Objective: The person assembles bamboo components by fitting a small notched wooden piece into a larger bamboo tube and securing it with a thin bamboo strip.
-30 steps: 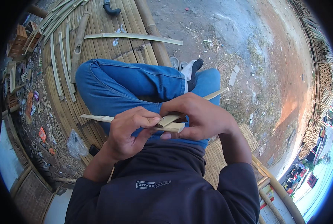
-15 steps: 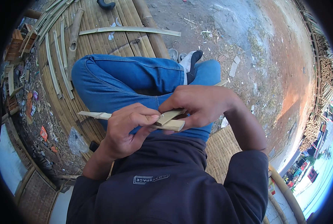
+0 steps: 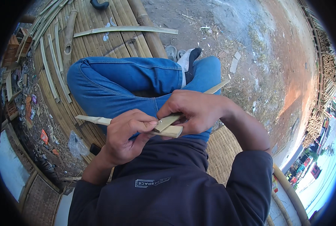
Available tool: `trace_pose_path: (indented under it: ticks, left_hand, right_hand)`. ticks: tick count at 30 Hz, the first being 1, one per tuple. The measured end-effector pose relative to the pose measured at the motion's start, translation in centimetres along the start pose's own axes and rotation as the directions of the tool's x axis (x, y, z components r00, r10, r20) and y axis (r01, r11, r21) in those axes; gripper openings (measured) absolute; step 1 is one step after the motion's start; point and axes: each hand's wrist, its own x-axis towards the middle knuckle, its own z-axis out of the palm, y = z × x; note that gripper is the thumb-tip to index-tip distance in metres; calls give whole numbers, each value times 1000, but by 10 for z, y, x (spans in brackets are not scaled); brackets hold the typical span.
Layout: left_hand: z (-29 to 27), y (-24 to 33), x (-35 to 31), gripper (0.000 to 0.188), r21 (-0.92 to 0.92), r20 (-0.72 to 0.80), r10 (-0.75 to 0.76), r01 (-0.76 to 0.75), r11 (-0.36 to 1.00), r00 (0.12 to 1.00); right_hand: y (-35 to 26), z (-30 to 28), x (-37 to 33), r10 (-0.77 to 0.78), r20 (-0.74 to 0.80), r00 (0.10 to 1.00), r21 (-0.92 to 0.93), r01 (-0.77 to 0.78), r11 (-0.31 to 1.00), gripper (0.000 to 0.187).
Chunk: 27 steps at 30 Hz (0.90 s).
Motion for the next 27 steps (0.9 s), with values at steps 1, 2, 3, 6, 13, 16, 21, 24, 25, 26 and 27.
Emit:
trace_pose_path:
  ticks: [1,2,3,6,13,16,21,24,25,26,27]
  left_hand:
    - [0,0,0,27,-1,0,1,-1,1000,1000]
    - [1,-1,0,26,4,4,0,0,1000,1000]
    - [2,-2,-1,26,10,8,-3,3,1000,1000]
    - [7,-1,-1,28,38,-3,-11,11,999,1000]
    - [11,2,10,31,75,21,-77,75,994,997]
    - [11,3,15,31,93,68,-111,105,990,992]
    - [16,-1,15,29,107,89,-88,78,991,992]
    - [15,-2,16,28,90,78,-76,69,994,994]
    - [15,-3,17,28,93,79,-74,67,993,994]
    - [16,-3,18,28,85,47,-86,82,993,995]
    - [16,-3,18,28,75,14,-98,96,993,995]
  right_hand:
    - [1,0,-1,-11,6,1000,-17,11,1000,28]
    - [1,1,-2,-10,5,1000,-18,10,1000,28]
    - [2,2,-3,6,1,1000,10,-6,1000,27]
    - [-1,4,-7,26,-22,999,74,-25,997,25]
    - [3,1,-14,34,-85,996,93,-26,995,22]
    - [10,2,-20,35,-119,992,95,-24,995,21]
    - [18,9,-26,-15,-237,971,43,26,999,32]
    - [21,10,-31,-87,-328,940,-121,50,991,43]
    - [22,10,-34,-149,-358,922,-244,62,968,49]
    - [22,9,-37,-153,-358,921,-246,65,967,49]
    - [22,9,-41,-146,-385,911,-281,35,959,53]
